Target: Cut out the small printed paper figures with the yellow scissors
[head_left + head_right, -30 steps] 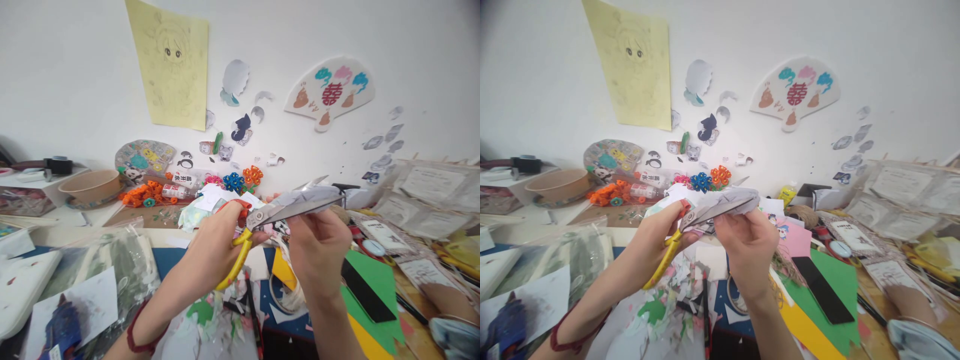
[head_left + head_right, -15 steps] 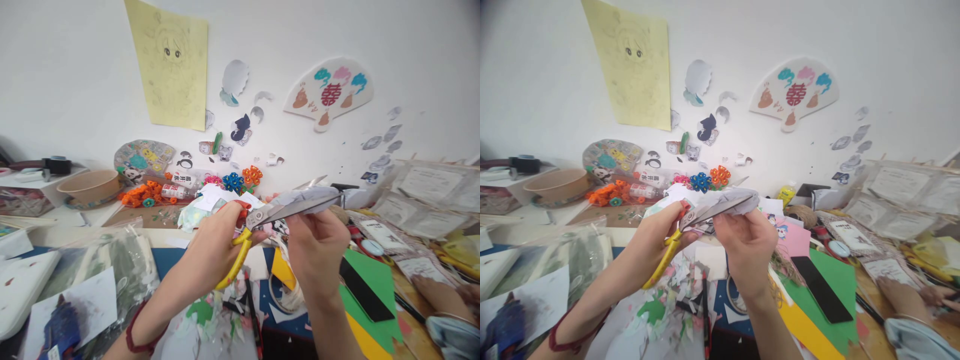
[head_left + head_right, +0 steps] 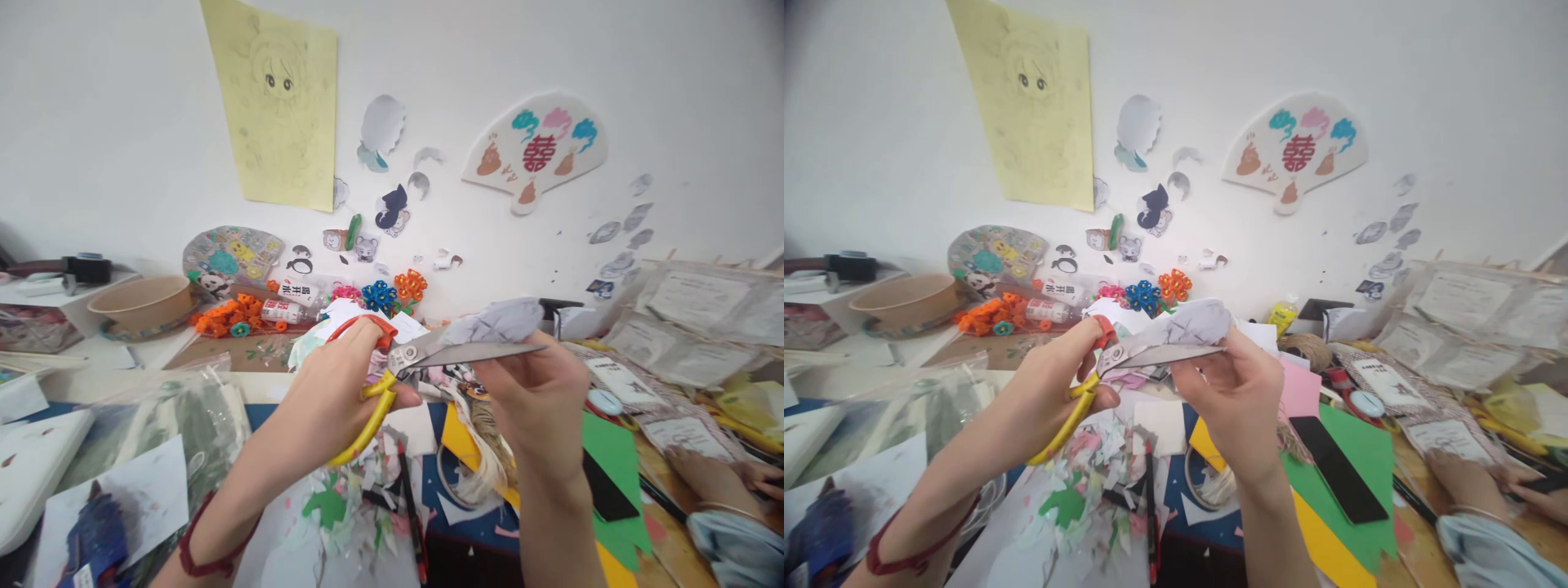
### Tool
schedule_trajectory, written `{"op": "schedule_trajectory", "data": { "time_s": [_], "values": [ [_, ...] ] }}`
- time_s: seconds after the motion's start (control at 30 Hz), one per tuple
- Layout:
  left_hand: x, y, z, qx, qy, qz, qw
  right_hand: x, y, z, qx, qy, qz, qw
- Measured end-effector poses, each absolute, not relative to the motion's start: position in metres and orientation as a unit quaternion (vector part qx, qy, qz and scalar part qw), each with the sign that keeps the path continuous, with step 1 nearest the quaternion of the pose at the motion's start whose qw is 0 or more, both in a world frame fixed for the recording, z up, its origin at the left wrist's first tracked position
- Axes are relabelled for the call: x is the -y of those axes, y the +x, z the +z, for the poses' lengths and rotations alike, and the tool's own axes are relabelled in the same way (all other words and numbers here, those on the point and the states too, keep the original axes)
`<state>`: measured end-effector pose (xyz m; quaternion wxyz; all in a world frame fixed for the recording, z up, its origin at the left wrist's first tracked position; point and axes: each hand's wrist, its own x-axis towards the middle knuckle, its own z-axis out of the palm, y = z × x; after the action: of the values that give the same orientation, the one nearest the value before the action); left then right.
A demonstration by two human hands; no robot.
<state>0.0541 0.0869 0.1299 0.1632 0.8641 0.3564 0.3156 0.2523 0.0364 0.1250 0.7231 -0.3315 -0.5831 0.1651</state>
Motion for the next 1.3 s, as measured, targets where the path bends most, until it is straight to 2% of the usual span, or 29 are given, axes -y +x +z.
{"op": "schedule_trajectory", "data": {
  "time_s": [0.47,0.9,1.3],
  "values": [
    [-0.084,0.049,0.136,-0.335,0.881,0.308,0.131,-0.037,0.260,0.127,0.610,-0.333,0.093,0.713],
    [-0.088,0.051,0.129,-0.365,0.878,0.292,0.102,-0.031,0.260,0.131,0.615,-0.339,0.091,0.706],
    [-0.090,0.050,0.126,-0.348,0.879,0.299,0.132,-0.028,0.263,0.131,0.618,-0.339,0.092,0.703]
  ]
}}
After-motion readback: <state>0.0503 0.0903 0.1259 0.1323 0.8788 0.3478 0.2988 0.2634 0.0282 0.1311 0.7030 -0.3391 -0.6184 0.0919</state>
